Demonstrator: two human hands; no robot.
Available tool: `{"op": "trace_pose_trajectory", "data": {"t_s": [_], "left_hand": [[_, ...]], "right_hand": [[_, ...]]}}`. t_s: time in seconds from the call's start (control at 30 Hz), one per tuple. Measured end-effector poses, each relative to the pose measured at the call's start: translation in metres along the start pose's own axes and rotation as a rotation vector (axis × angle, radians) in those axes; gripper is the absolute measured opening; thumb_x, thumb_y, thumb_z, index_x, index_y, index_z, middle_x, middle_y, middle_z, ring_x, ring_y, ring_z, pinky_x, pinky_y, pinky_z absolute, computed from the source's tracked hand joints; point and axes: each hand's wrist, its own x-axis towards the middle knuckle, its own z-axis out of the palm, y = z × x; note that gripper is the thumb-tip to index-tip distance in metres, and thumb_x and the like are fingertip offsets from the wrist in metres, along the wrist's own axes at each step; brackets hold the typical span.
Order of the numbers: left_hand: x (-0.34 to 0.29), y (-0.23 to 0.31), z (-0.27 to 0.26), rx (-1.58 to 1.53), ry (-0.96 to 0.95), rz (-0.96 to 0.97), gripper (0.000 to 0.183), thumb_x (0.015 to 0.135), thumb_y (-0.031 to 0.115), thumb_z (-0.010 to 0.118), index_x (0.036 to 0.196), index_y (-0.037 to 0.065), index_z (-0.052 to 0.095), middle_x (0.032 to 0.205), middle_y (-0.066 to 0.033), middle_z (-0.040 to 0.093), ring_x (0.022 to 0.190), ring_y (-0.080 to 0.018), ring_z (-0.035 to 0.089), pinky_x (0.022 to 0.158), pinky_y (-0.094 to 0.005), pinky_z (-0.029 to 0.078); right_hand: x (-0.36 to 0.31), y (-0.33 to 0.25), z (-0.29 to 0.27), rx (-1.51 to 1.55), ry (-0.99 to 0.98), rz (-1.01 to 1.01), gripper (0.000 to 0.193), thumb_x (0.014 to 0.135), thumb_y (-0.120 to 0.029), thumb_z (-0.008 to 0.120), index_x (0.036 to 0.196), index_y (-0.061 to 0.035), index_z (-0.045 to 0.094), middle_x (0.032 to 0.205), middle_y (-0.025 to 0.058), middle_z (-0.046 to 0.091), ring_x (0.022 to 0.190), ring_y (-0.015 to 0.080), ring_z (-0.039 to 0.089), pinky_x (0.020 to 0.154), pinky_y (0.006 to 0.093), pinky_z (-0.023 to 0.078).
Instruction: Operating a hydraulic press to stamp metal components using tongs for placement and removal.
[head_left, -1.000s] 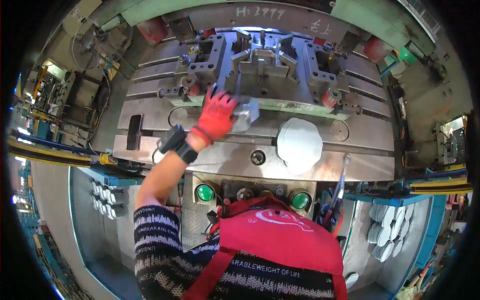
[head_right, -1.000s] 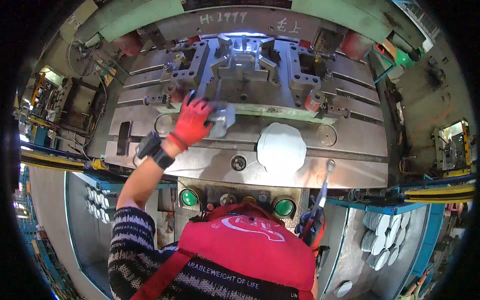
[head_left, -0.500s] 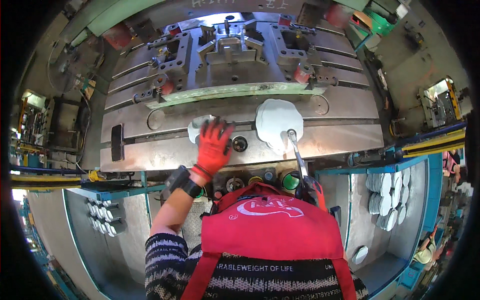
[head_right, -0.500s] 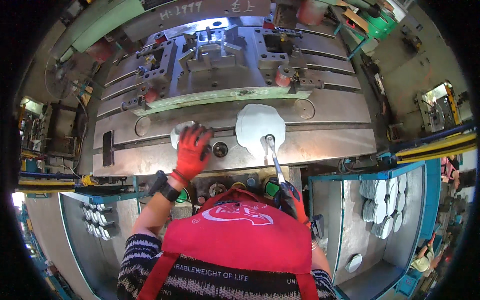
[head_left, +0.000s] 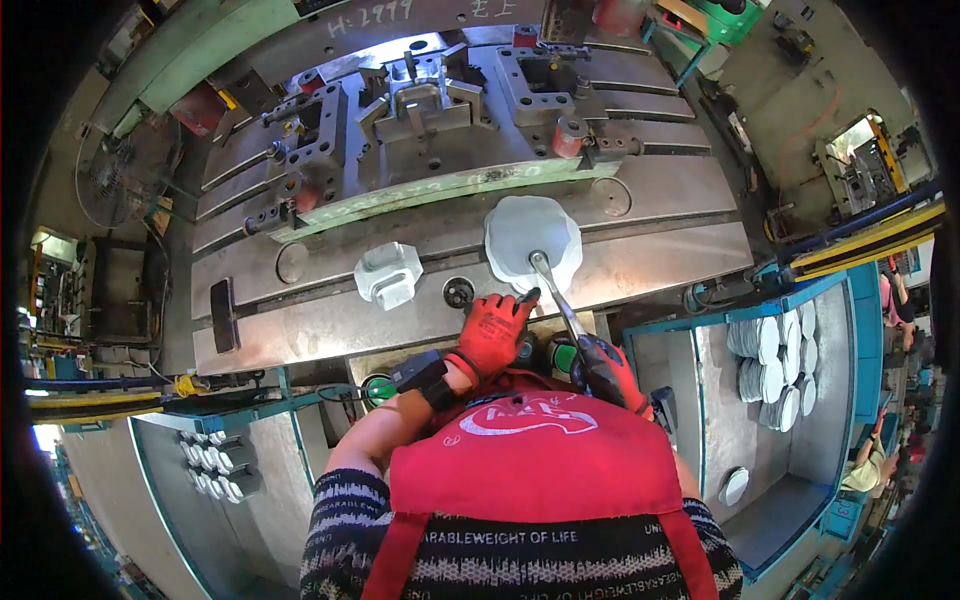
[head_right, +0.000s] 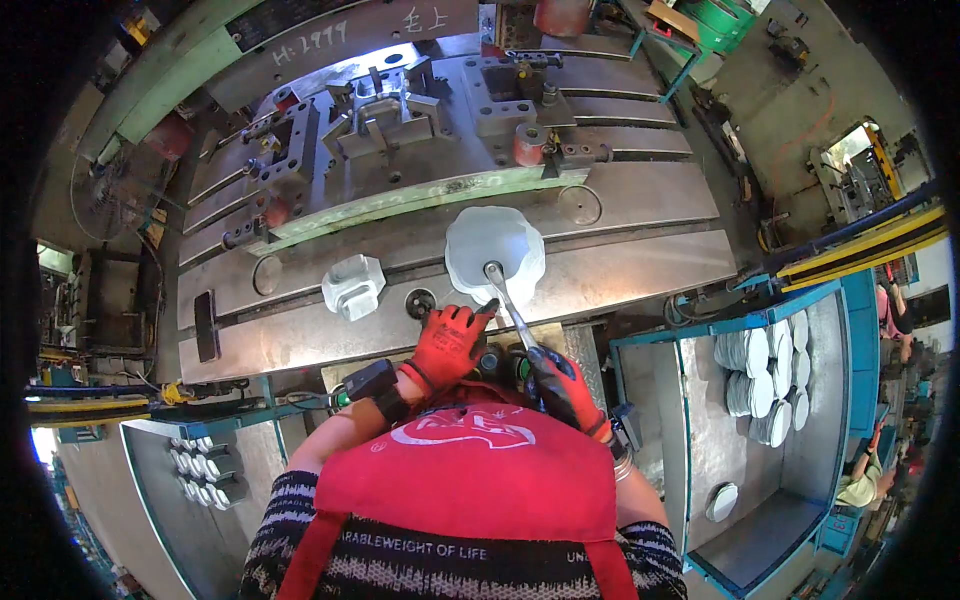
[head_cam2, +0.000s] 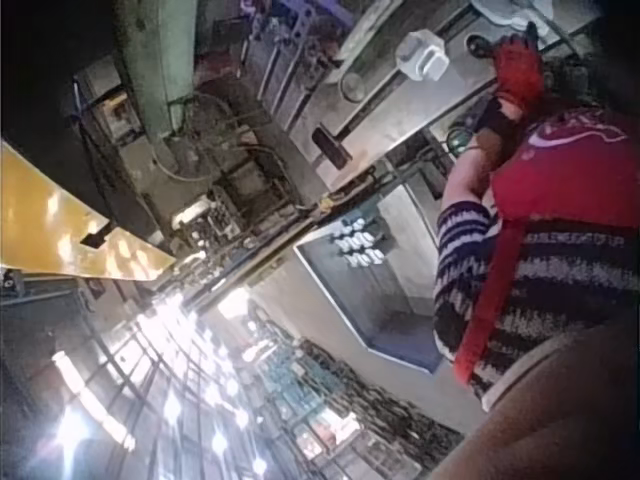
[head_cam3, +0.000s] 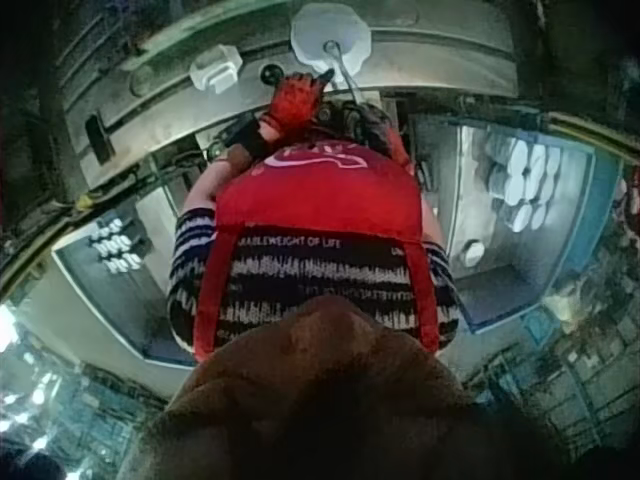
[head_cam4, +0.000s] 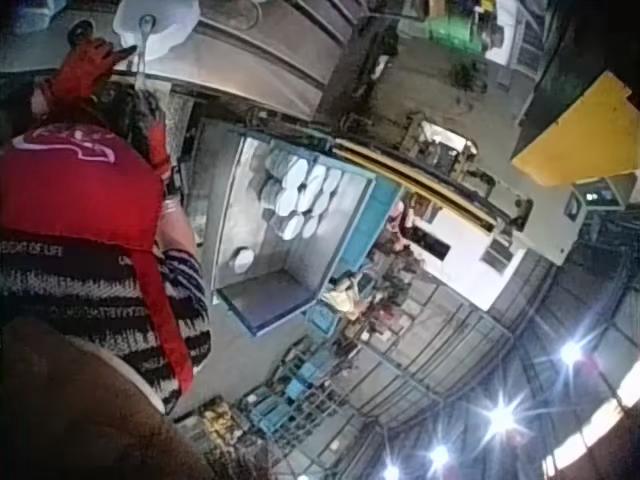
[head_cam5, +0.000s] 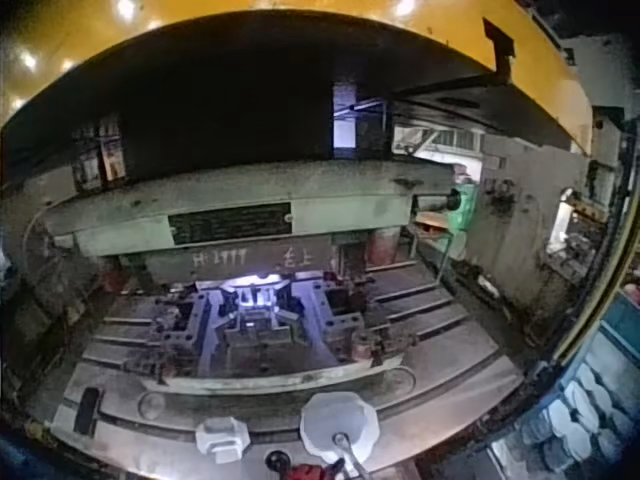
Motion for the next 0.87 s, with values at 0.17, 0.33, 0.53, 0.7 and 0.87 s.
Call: {"op": "trace_pose_trajectory", "data": {"t_s": [0.17, 0.33, 0.53, 0.7, 0.87], "left_hand": [[-0.009, -0.003, -0.007, -0.147, 0.073, 0.017, 0.063, 0.074, 0.027, 0.063, 0.131, 0.012, 0.043, 0.097, -0.0092, 0.053, 0.096, -0.0271, 0.049, 0.082, -0.0415, 0.039], [-0.025, -0.014, -0.018, -0.200, 0.205, 0.011, 0.062, 0.074, 0.025, 0.064, 0.131, 0.014, 0.043, 0.097, -0.0103, 0.054, 0.095, -0.0284, 0.051, 0.084, -0.0418, 0.040], [-0.053, -0.034, -0.049, -0.318, 0.402, -0.148, 0.056, 0.073, 0.017, 0.065, 0.127, 0.012, 0.049, 0.098, -0.0114, 0.056, 0.094, -0.0302, 0.052, 0.085, -0.0399, 0.042], [-0.072, -0.050, -0.047, -0.335, 0.439, -0.247, 0.054, 0.074, 0.020, 0.065, 0.125, 0.013, 0.050, 0.099, -0.0123, 0.057, 0.093, -0.0302, 0.053, 0.084, -0.0403, 0.042], [-0.081, -0.057, -0.041, -0.378, 0.436, -0.279, 0.055, 0.074, 0.021, 0.065, 0.126, 0.014, 0.050, 0.103, -0.0130, 0.057, 0.098, -0.0285, 0.054, 0.085, -0.0396, 0.041]], "right_hand": [[-0.010, -0.022, 0.012, -0.200, -0.140, -0.460, 0.032, 0.095, -0.029, 0.047, 0.111, -0.0048, 0.059, 0.066, -0.0056, 0.049, 0.055, 0.0034, 0.042, 0.048, 0.0197, 0.034], [0.003, -0.073, 0.044, 0.074, -0.236, -0.179, 0.037, 0.096, -0.029, 0.046, 0.123, -0.0050, 0.052, 0.062, -0.0025, 0.046, 0.050, 0.0035, 0.041, 0.043, 0.0196, 0.034], [0.091, -0.115, 0.098, 0.041, -0.327, -0.264, 0.027, 0.093, -0.031, 0.051, 0.110, -0.0118, 0.059, 0.069, -0.0055, 0.047, 0.054, 0.0023, 0.039, 0.046, 0.0195, 0.031], [0.171, -0.122, 0.118, 0.176, -0.407, -0.361, 0.015, 0.091, -0.024, 0.054, 0.099, -0.0124, 0.060, 0.069, -0.0071, 0.047, 0.058, 0.0028, 0.042, 0.049, 0.0202, 0.034], [0.197, -0.132, 0.126, -0.018, -0.423, -0.497, 0.038, 0.092, -0.035, 0.049, 0.122, -0.0117, 0.052, 0.066, -0.0030, 0.049, 0.049, 0.0073, 0.041, 0.042, 0.0214, 0.031]]}}
